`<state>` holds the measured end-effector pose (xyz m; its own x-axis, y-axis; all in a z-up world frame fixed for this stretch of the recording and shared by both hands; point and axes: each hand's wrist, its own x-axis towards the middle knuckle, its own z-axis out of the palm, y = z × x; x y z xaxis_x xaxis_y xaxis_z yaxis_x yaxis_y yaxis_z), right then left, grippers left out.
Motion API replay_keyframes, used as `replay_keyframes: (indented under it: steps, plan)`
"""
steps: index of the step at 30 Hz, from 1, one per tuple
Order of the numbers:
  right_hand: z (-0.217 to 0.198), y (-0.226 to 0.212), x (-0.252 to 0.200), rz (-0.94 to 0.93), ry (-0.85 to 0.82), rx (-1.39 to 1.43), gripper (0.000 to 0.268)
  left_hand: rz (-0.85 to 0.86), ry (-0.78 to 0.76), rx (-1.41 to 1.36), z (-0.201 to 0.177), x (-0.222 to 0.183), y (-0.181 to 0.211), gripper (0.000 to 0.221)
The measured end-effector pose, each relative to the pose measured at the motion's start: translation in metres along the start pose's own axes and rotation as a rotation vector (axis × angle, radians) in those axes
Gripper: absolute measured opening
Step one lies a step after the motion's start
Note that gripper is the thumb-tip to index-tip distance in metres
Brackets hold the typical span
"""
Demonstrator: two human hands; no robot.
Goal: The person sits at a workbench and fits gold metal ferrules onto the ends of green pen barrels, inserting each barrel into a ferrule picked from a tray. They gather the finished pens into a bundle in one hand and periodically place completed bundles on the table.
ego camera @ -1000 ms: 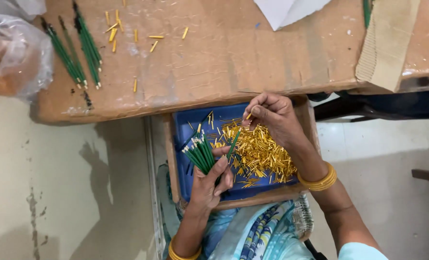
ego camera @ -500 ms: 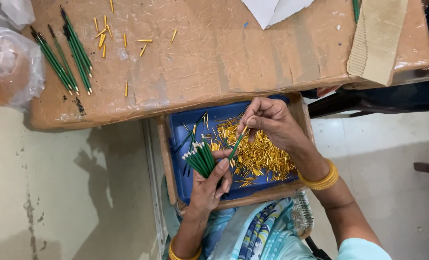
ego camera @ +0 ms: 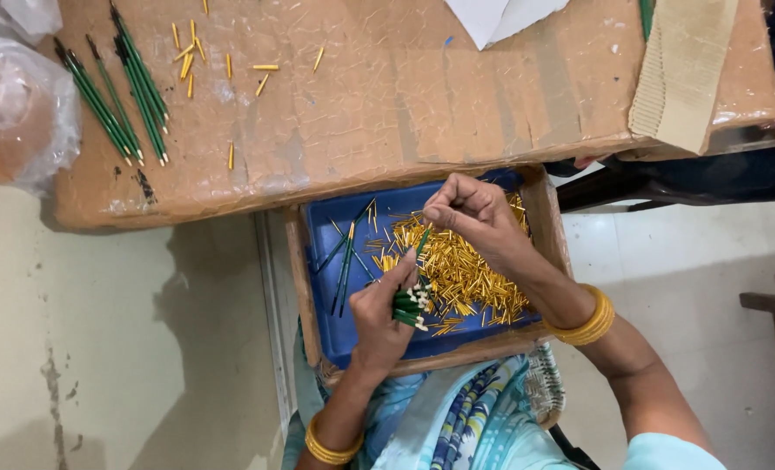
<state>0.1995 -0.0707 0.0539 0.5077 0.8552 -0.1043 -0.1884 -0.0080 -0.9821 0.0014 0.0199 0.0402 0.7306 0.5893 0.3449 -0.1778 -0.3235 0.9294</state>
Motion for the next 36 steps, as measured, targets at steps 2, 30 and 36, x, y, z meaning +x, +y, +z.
replay_keyframes:
  steps: [2, 30, 36]
  plan:
    - [0.000, 0.004, 0.002, -0.022, 0.013, -0.047, 0.012, 0.109, 0.001, 0.098, 0.004, -0.006, -0.011, 0.030]
    - [0.007, 0.022, 0.000, 0.058, 0.020, 0.194, 0.010, -0.586, 0.054, -0.628, 0.012, -0.022, -0.027, 0.026]
    - [0.002, 0.019, -0.004, 0.045, -0.028, 0.230, 0.006, -0.725, -0.022, -1.086, 0.002, -0.022, -0.024, 0.030]
